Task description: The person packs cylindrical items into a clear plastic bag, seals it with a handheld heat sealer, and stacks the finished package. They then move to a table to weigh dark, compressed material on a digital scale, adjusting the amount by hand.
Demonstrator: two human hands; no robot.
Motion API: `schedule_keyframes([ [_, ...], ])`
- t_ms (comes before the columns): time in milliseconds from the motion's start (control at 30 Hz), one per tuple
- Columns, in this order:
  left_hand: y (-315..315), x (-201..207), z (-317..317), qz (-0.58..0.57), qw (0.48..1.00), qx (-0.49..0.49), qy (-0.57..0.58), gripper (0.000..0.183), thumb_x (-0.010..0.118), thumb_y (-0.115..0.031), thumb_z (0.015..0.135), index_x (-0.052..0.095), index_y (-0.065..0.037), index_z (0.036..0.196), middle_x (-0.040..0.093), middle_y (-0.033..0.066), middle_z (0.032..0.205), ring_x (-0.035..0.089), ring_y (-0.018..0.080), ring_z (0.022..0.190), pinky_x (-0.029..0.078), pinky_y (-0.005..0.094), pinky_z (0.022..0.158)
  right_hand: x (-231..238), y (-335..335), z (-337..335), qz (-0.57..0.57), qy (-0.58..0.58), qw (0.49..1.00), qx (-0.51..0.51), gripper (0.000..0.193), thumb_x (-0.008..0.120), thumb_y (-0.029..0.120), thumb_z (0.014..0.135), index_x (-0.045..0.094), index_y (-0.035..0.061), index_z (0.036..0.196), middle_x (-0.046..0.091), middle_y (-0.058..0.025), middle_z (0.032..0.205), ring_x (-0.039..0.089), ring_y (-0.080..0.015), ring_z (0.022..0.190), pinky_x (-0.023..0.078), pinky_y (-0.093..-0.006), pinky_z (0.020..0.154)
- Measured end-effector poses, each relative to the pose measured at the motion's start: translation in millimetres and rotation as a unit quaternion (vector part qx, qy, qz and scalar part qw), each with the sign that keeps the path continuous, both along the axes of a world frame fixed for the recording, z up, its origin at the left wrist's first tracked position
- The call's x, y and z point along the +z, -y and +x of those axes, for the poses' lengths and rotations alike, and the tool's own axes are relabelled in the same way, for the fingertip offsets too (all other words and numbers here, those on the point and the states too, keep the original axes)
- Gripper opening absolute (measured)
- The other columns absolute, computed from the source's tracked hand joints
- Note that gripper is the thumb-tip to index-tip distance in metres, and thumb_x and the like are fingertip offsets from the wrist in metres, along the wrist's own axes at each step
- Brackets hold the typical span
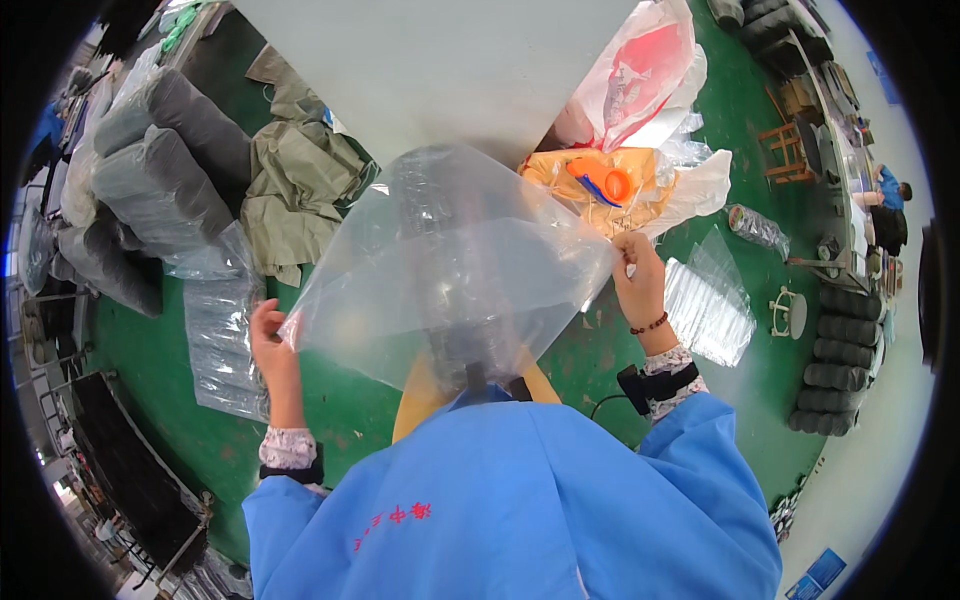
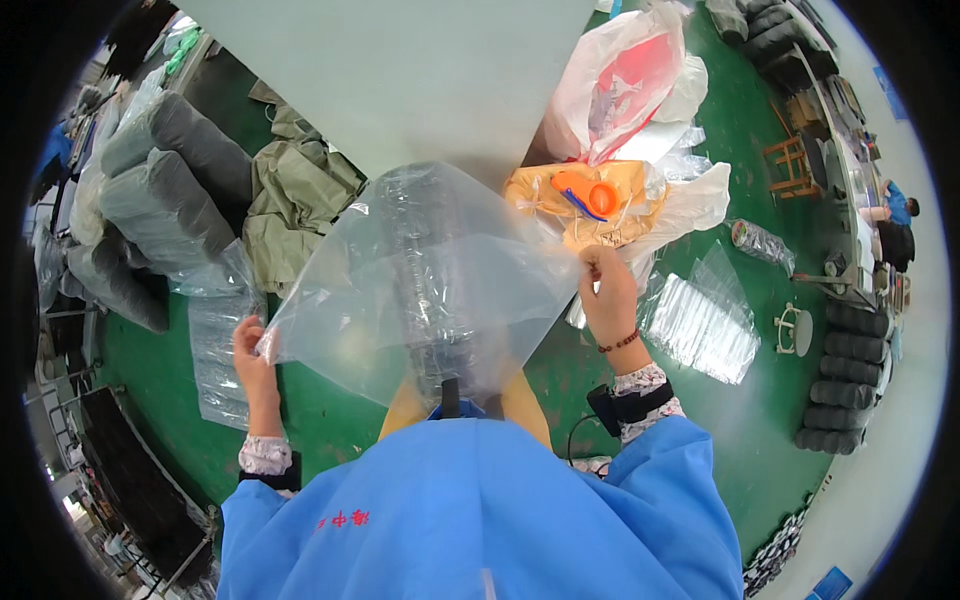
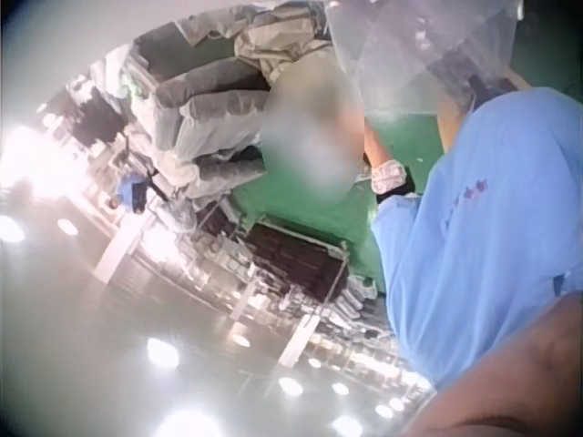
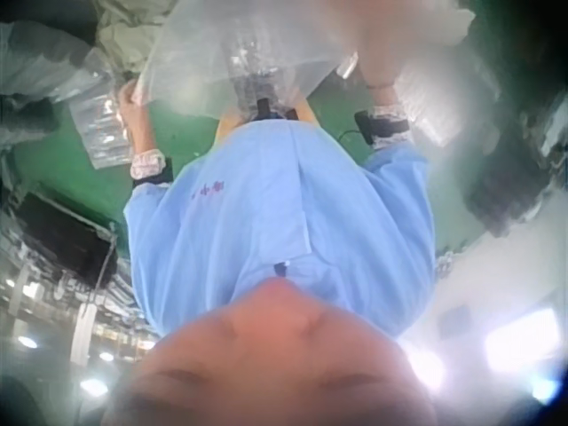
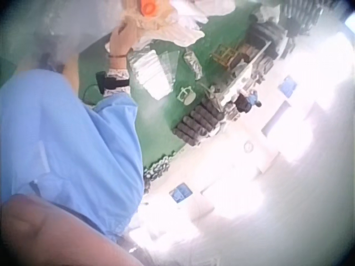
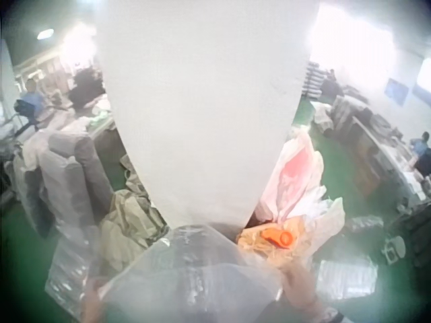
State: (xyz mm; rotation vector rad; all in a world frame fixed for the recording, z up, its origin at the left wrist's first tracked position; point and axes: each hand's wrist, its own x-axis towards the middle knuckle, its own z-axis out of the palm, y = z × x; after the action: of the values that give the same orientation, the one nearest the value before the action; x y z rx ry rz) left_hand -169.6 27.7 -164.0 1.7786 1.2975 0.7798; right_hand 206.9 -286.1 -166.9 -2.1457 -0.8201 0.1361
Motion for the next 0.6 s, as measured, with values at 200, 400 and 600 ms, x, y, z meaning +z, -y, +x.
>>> schedule_keyframes([
  [200, -11.6, -33.4, 8.9, 0.092, 0.994, -0.015, -0.065, 0.018, 0.069, -0.014, 0.086, 0.066, 0.003, 0.090, 0.064, 0.0089, 0.078, 0.058, 0.0155, 0.070, 0.047, 0.0284, 0.067, -30.4, -12.4, 19.0, -0.108, -0.012, 0.994, 0.009, 0.012, 0.065, 0.008, 0.080, 0.061, 0.0016, 0.089, 0.062, -0.0162, 0.081, 0.059, -0.0310, 0.069, 0.046, -0.0372, 0.064],
  [400, -47.9, -35.3, -9.7, 0.012, 0.992, 0.051, -0.115, 0.020, 0.072, -0.016, 0.083, 0.065, 0.003, 0.084, 0.063, 0.0046, 0.073, 0.055, 0.0118, 0.066, 0.046, 0.0277, 0.062, -61.6, -6.8, 32.4, -0.155, 0.102, 0.977, -0.106, 0.017, 0.070, 0.014, 0.076, 0.056, 0.0029, 0.077, 0.057, -0.0149, 0.070, 0.057, -0.0313, 0.064, 0.043, -0.0381, 0.059],
  [600, -32.1, -7.2, -12.2, -0.110, 0.992, -0.037, -0.044, 0.015, 0.067, -0.007, 0.084, 0.069, 0.003, 0.094, 0.066, 0.0043, 0.079, 0.056, 0.0079, 0.069, 0.045, 0.0244, 0.062, -29.4, 1.1, 34.5, -0.141, -0.044, 0.989, -0.016, 0.007, 0.065, 0.005, 0.079, 0.060, 0.0008, 0.082, 0.060, -0.0119, 0.070, 0.058, -0.0224, 0.061, 0.045, -0.0315, 0.059],
])
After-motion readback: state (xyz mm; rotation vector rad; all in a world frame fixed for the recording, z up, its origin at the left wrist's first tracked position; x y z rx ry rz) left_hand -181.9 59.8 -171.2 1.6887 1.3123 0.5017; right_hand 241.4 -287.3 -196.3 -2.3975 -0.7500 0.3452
